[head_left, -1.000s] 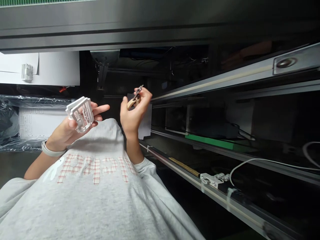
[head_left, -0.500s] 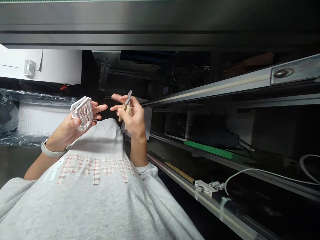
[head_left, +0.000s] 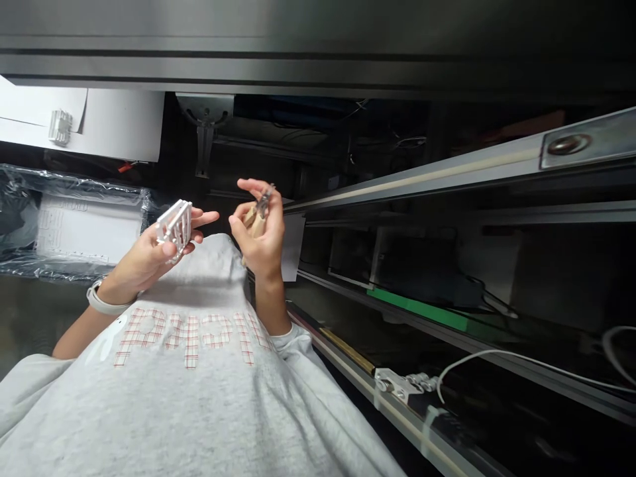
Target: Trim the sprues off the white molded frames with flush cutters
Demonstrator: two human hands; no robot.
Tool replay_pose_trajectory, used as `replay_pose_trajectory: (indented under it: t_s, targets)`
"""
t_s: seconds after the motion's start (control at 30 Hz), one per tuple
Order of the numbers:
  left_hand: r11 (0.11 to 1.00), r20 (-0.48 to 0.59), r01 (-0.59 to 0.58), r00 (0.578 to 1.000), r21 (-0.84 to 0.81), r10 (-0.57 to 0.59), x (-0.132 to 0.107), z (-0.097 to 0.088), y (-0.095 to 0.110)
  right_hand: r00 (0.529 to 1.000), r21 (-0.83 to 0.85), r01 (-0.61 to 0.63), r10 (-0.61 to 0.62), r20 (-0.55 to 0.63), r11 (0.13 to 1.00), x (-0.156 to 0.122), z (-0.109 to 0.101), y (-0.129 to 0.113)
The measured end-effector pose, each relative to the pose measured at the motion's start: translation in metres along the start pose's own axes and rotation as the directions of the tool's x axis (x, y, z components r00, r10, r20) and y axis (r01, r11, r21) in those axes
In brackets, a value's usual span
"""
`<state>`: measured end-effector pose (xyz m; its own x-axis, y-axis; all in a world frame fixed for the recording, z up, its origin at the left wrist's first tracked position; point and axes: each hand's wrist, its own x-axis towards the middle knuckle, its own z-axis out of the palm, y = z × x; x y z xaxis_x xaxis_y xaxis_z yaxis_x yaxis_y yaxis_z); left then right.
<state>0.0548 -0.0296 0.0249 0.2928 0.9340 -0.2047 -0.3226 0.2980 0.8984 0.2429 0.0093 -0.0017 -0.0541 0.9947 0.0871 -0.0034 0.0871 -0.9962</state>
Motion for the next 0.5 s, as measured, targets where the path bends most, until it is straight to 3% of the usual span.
replay_pose_trajectory:
  t_s: [0.07, 0.2, 0.5]
  targets:
    - [0.997, -0.064, -0.004, 0.998, 0.074, 0.009, 0.000, 0.004, -0.006, 0.998, 0.037, -0.028, 0.025, 0.065, 0.999, -0.004, -0.007, -0.007]
    - [0.983, -0.062, -0.060, 0.996, 0.172, 0.072, 0.002, 0.016, -0.013, 0.974, 0.123, -0.097, 0.069, 0.215, 0.988, -0.015, -0.011, -0.025]
    - [0.923, -0.095, -0.138, 0.978, 0.358, 0.183, 0.003, 0.047, -0.007, 0.943, 0.214, -0.053, -0.022, 0.332, 0.975, -0.018, -0.024, -0.035]
